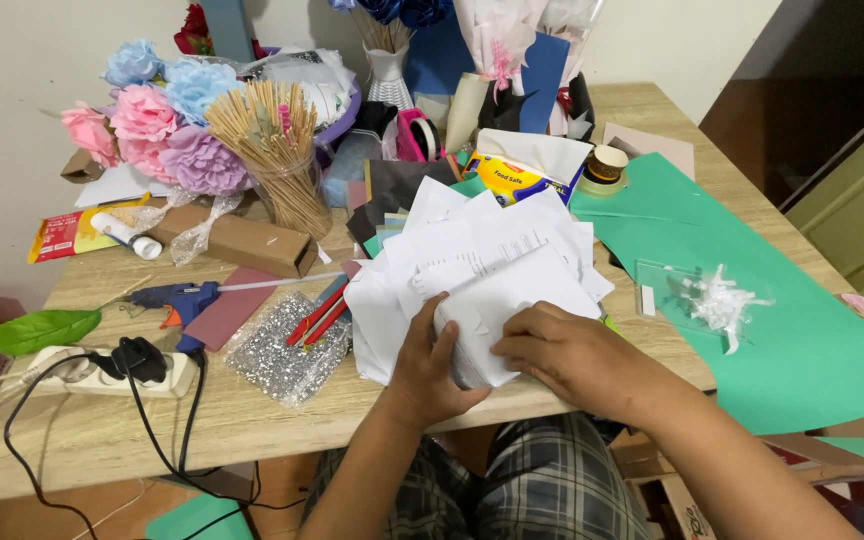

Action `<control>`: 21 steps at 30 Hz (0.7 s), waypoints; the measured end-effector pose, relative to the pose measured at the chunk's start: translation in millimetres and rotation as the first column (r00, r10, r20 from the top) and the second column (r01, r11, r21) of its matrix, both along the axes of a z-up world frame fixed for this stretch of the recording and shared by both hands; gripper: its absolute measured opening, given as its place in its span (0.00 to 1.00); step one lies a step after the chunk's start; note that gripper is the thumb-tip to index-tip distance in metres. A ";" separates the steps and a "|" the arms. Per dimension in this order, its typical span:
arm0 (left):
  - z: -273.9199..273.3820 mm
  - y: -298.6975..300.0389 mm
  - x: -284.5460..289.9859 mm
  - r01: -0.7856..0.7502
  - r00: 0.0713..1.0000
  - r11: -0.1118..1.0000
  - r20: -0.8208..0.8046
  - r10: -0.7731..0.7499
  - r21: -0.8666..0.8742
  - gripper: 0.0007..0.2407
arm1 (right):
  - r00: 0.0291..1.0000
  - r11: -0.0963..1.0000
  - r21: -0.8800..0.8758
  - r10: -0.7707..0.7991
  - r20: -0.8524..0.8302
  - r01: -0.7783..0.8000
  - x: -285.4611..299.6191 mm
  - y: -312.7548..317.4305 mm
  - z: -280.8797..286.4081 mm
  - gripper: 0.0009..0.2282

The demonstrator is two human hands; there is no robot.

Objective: The person folds a stack of white printed papers by hand on a cluttered craft table. They repeatedly fold and unfold sheets, then tear a sheet into smaller pieces and place the torn pieces into a clear plastic bag. The person continues folding and handling additional sheets throughout the clip.

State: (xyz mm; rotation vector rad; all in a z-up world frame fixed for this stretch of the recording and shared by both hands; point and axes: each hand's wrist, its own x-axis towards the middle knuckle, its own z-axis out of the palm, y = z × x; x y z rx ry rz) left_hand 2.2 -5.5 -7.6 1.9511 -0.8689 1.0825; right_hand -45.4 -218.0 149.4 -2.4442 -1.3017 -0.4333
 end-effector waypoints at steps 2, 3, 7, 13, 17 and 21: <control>2.0 -1.0 1.6 -0.002 1.000 1.000 0.017 0.002 -0.010 0.52 | 1.000 1.000 -0.008 0.004 0.027 -0.003 2.3 1.7 -2.9 0.07; 2.7 -1.4 1.9 -0.003 0.999 1.000 0.035 0.003 -0.019 0.52 | 0.998 1.000 -0.015 0.006 0.055 -0.006 3.4 2.7 -4.5 0.07; 3.5 -0.9 0.0 -0.005 0.999 1.000 0.051 0.006 -0.024 0.51 | 0.995 0.997 -0.072 0.022 0.101 -0.015 1.2 7.6 1.6 0.08; 2.9 -0.4 0.9 0.009 0.999 1.000 0.031 -0.008 -0.009 0.51 | 0.969 0.990 -0.136 0.055 0.241 -0.022 2.2 11.8 -2.4 0.06; 0.7 -1.3 1.7 -0.001 1.000 1.000 0.005 0.001 -0.014 0.51 | 0.961 0.994 -0.103 0.053 0.271 -0.025 4.4 7.7 -6.6 0.07; -1.5 0.0 2.5 0.009 1.000 1.000 -0.008 -0.009 0.006 0.52 | 0.954 0.997 -0.067 0.044 0.297 -0.026 0.5 6.9 -6.8 0.06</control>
